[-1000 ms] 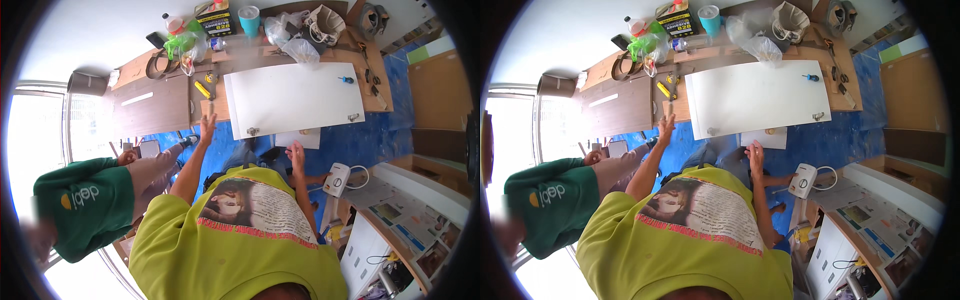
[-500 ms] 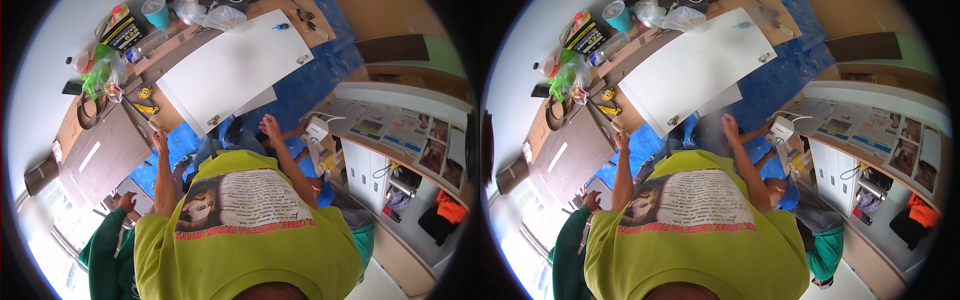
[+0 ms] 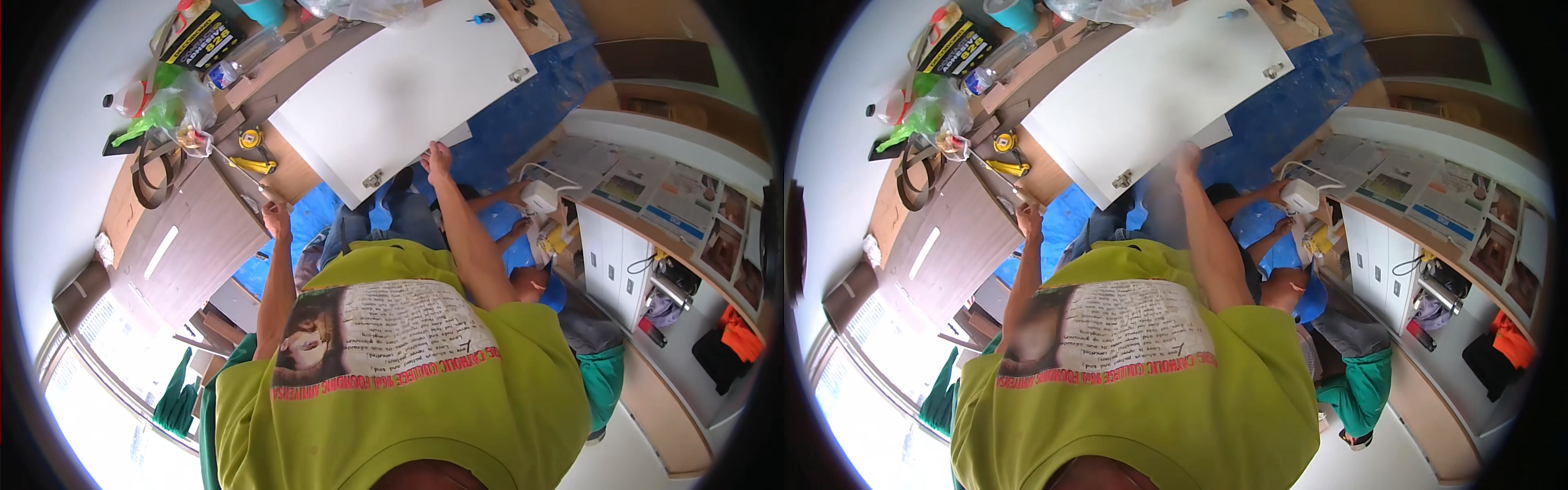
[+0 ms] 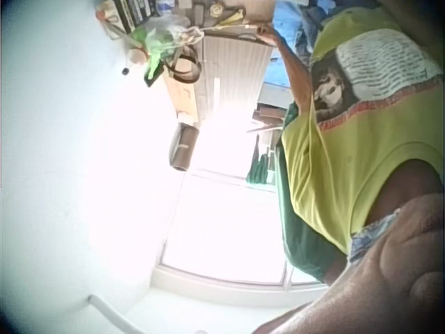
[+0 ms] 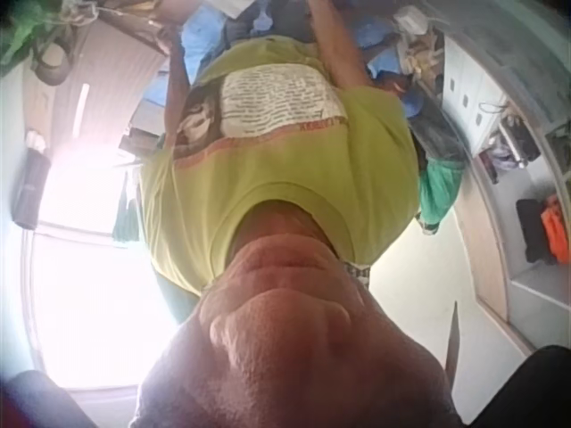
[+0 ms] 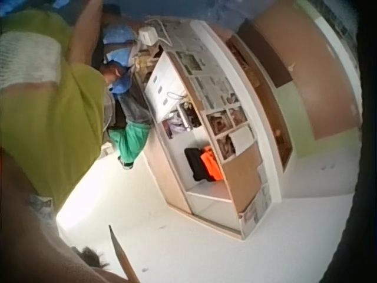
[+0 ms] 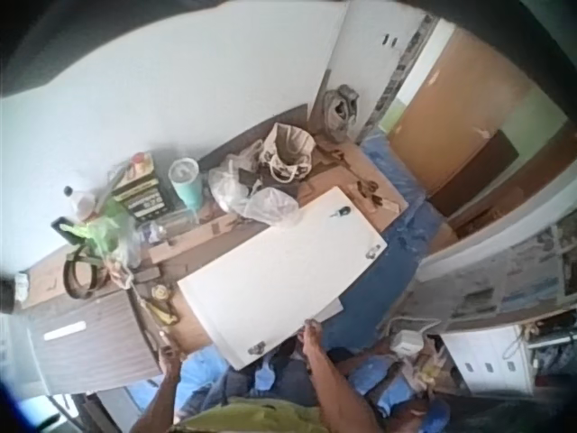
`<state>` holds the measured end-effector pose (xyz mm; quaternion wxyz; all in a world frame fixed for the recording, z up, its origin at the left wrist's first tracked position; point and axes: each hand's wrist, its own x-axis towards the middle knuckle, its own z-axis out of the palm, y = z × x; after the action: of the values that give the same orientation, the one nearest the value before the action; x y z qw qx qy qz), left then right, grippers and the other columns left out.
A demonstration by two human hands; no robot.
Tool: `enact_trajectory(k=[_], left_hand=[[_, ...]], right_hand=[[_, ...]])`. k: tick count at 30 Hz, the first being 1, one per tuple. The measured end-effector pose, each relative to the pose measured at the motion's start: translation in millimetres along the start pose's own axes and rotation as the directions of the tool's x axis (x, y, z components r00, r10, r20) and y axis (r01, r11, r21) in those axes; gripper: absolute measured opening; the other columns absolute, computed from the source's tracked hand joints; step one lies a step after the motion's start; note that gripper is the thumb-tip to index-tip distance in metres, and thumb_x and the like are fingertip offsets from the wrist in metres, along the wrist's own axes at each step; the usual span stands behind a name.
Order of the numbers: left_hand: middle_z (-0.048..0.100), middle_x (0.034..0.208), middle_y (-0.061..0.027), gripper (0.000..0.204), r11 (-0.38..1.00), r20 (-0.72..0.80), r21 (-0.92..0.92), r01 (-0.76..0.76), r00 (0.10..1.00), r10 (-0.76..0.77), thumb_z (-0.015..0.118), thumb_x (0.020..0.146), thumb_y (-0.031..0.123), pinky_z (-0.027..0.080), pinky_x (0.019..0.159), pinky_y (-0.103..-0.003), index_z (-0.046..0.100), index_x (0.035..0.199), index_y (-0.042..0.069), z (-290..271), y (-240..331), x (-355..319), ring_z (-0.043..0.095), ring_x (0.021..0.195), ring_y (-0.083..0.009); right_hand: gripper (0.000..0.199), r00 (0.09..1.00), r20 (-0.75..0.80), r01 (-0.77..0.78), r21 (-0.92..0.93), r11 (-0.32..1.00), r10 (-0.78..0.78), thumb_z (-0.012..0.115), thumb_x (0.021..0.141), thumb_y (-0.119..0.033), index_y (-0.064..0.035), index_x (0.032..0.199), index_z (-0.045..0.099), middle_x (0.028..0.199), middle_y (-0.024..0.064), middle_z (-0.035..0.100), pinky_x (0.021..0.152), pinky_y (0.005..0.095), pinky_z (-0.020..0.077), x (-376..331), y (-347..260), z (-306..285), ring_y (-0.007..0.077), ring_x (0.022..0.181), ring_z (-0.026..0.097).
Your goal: The person attaches a wooden edge band to a white cabinet door using a hammer and a small block. They repeatedly tap the edge band into place along the door's perimeter, then flip the door to work on the opposite side.
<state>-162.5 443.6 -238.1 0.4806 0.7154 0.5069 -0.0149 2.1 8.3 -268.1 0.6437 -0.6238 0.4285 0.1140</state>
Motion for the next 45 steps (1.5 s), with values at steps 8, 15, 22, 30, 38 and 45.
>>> enact_trajectory(k=[8, 15, 22, 30, 38, 45], left_hand=[[0.064, 0.09, -0.0127, 0.052, 0.988, 0.051, 0.147, -0.056, 0.997, 0.049, 0.068, 0.085, 0.026, 0.05, 0.056, -0.03, 0.05, 0.124, -0.004, -18, -36, 18, 0.059, 0.068, -0.0159], [0.068, 0.107, -0.0194, 0.046, 0.988, 0.034, 0.139, 0.072, 0.996, -0.077, 0.065, 0.086, 0.027, 0.051, 0.087, -0.04, 0.056, 0.12, -0.002, -24, -10, -4, 0.065, 0.1, -0.0298], [0.064, 0.106, -0.0195, 0.051, 0.994, 0.058, 0.066, 0.083, 0.995, -0.086, 0.066, 0.085, 0.03, 0.05, 0.085, -0.039, 0.055, 0.12, -0.006, -31, -1, -13, 0.063, 0.095, -0.0284], [0.063, 0.101, -0.0185, 0.05, 0.977, 0.063, 0.212, 0.034, 0.997, -0.048, 0.067, 0.084, 0.03, 0.049, 0.084, -0.04, 0.057, 0.116, -0.006, -31, -39, 13, 0.061, 0.093, -0.0279], [0.06, 0.094, -0.0135, 0.048, 0.986, 0.027, 0.052, 0.159, 0.987, -0.161, 0.065, 0.086, 0.022, 0.045, 0.064, -0.034, 0.049, 0.123, -0.004, -34, -31, -43, 0.057, 0.076, -0.0214], [0.056, 0.112, -0.0167, 0.049, 0.952, 0.036, -0.054, 0.303, 0.953, -0.301, 0.063, 0.09, 0.019, 0.048, 0.05, -0.033, 0.041, 0.13, 0.0, -23, -5, -99, 0.061, 0.069, -0.0208]], right_hand=[[0.032, 0.995, -0.076, -0.054, 0.064, 0.997, 0.059, 0.063, 0.094, -0.025, -0.0124, 0.119, 0.048, 0.097, 0.0065, 0.063, 0.067, 0.0346, 0.0533, -37, -31, 22, 0.0183, 0.078, 0.064], [0.028, 0.995, 0.068, -0.066, -0.002, 0.998, 0.066, 0.059, 0.096, -0.03, -0.0105, 0.116, 0.053, 0.09, 0.0067, 0.065, 0.053, 0.0293, 0.0525, -31, -1, 16, 0.017, 0.068, 0.066], [0.044, 0.965, 0.115, -0.234, -0.042, 0.971, 0.237, 0.047, 0.097, -0.049, -0.0166, 0.126, 0.049, 0.117, 0.0056, 0.059, 0.082, 0.0467, 0.0524, -42, 7, 43, 0.026, 0.1, 0.063], [0.046, 0.961, 0.001, -0.275, 0.088, 0.957, 0.276, 0.049, 0.094, -0.044, -0.0165, 0.13, 0.044, 0.115, 0.0079, 0.057, 0.084, 0.0505, 0.0496, -49, -6, 55, 0.0268, 0.101, 0.059], [0.044, 0.95, 0.151, -0.294, 0.139, 0.945, 0.274, 0.051, 0.095, -0.047, -0.0175, 0.126, 0.044, 0.113, 0.0068, 0.057, 0.08, 0.0477, 0.0497, -52, -7, 41, 0.023, 0.097, 0.058], [0.044, 0.931, 0.199, -0.316, 0.014, 0.949, 0.307, 0.05, 0.096, -0.045, -0.0159, 0.128, 0.04, 0.114, 0.0074, 0.056, 0.079, 0.0431, 0.0518, -56, -21, 34, 0.0226, 0.096, 0.058]])
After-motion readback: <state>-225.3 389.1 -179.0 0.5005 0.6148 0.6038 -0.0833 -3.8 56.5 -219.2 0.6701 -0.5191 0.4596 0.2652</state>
